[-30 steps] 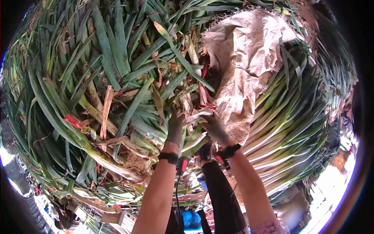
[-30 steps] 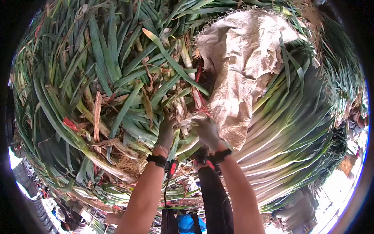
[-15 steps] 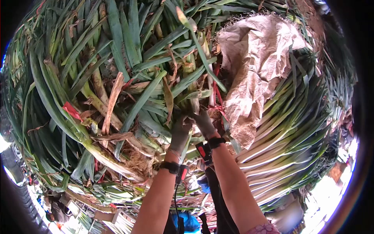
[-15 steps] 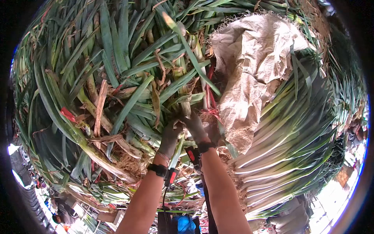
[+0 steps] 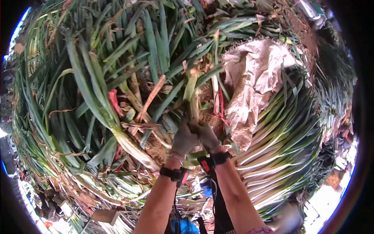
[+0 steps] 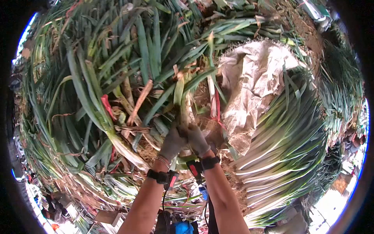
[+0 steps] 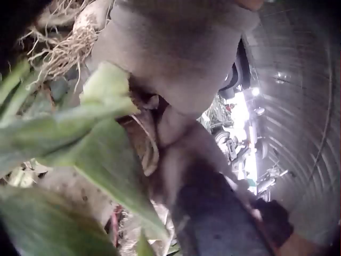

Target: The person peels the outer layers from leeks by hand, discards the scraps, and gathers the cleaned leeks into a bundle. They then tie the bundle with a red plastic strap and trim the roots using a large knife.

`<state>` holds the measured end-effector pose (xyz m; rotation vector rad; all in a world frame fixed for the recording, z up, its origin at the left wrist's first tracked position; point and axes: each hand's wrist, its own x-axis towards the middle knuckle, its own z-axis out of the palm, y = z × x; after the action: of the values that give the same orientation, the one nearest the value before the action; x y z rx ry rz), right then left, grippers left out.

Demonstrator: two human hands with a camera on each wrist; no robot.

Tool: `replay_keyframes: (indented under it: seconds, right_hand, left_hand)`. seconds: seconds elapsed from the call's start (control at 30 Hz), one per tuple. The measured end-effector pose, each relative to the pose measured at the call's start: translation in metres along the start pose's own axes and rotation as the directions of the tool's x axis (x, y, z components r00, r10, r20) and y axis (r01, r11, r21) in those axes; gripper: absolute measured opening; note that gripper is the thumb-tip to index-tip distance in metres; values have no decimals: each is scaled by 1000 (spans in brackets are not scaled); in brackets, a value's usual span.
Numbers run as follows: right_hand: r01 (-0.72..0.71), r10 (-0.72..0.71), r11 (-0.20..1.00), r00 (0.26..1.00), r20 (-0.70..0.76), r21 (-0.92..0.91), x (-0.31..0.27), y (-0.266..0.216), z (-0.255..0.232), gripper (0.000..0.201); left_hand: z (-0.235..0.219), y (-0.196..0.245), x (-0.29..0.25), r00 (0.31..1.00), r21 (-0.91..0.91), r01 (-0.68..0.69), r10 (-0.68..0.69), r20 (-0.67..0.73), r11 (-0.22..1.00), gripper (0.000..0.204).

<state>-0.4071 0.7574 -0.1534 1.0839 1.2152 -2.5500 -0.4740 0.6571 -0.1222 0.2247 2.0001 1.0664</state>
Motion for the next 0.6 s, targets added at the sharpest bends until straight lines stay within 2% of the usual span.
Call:
replay_keyframes:
  seconds: [0.03,0.1,0.17,0.2,0.23,0.3,0.33,0.37,0.43,0.47,0.5,0.57,0.6]
  right_hand:
    - [-13,12,997,1000,-11,-77,-6,-4,7,26]
    - [-33,29,994,999,-37,-104,-26,-14,21,27]
    - [-42,52,958,998,28,-283,-49,-29,36,27]
    - [3,7,964,999,38,-265,-62,-33,48,28]
    - [1,17,960,998,62,-279,-70,-28,47,28]
    - [-28,54,946,996,73,-324,-79,-16,45,32]
    - [62,-54,980,997,48,-191,-89,-28,70,37]
    - [32,-22,979,998,-54,201,-99,-38,100,43]
    - [33,-19,937,999,-43,347,-100,-45,122,45]
    - [37,-27,966,999,-41,257,-114,-43,138,52]
    - [31,-26,968,999,-24,248,-126,-39,159,52]
    - [37,-27,978,998,-51,205,-157,-24,196,59]
    - [51,-50,992,999,-15,118,-175,-14,212,64]
  left_hand:
    - [-6,1,-6,991,9,101,-102,87,995,62]
    - [-17,11,-26,996,50,43,-47,70,998,61]
    - [-33,32,-53,990,84,104,-111,87,991,59]
    - [-37,27,-64,998,130,27,-33,46,991,52]
    - [-52,43,-84,999,118,37,-39,19,992,52]
    - [-85,70,-137,959,-31,165,-154,237,986,48]
    - [-91,64,-166,964,54,151,-159,212,987,50]
    - [-95,58,-194,969,140,134,-159,190,981,53]
    - [-125,67,-250,934,92,201,-220,282,975,63]
    - [-136,53,-272,946,35,153,-157,285,988,71]
    - [-151,40,-294,951,26,154,-155,268,988,71]
    - [-174,10,-344,980,1,39,-38,197,999,77]
    - [-183,-11,-364,979,8,-8,6,206,1000,79]
